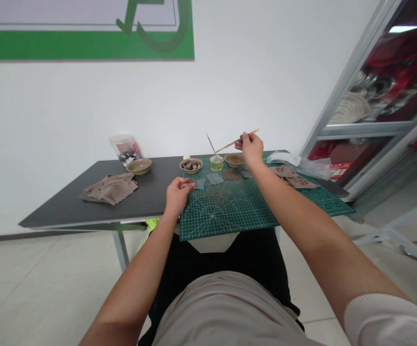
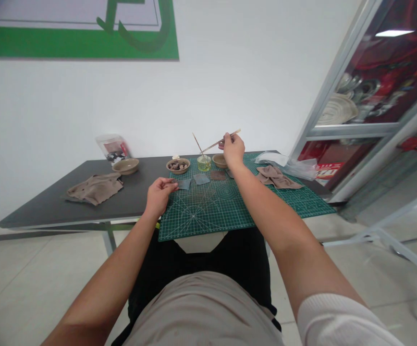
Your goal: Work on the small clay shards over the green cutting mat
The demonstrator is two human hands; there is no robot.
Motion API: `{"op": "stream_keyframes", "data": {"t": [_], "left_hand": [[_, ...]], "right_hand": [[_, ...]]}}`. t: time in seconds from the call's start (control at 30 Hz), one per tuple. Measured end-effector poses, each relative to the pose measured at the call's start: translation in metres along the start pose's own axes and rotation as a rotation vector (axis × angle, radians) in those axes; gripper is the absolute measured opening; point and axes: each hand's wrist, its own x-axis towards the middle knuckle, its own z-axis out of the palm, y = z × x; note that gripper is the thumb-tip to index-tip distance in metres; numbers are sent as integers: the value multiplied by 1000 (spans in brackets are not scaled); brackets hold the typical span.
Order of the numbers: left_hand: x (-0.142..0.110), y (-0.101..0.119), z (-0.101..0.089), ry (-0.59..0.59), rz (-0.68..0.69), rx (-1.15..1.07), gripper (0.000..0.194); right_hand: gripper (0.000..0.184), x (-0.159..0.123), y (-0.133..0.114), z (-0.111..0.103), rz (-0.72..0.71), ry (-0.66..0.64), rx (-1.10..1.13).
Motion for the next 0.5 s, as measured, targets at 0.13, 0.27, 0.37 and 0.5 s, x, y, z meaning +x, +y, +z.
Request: {"op": "stream_keyframes", "data": {"t": [0.13, 0.27, 0.37, 0.5], "left_hand": [[-1, 3, 1, -3, 10, 25, 31], [-2, 7, 3, -11, 7, -34, 34], [-1, 6, 3, -3, -4, -48, 33], [0, 5, 0, -43, 11, -21, 37]], "right_hand": [[24, -36, 0, -8, 165, 18, 232], [22, -74, 6, -12, 315, -63, 406], [19, -95, 9, -9, 402, -108, 468], [19, -109, 10, -4, 461, -149, 499]]}}
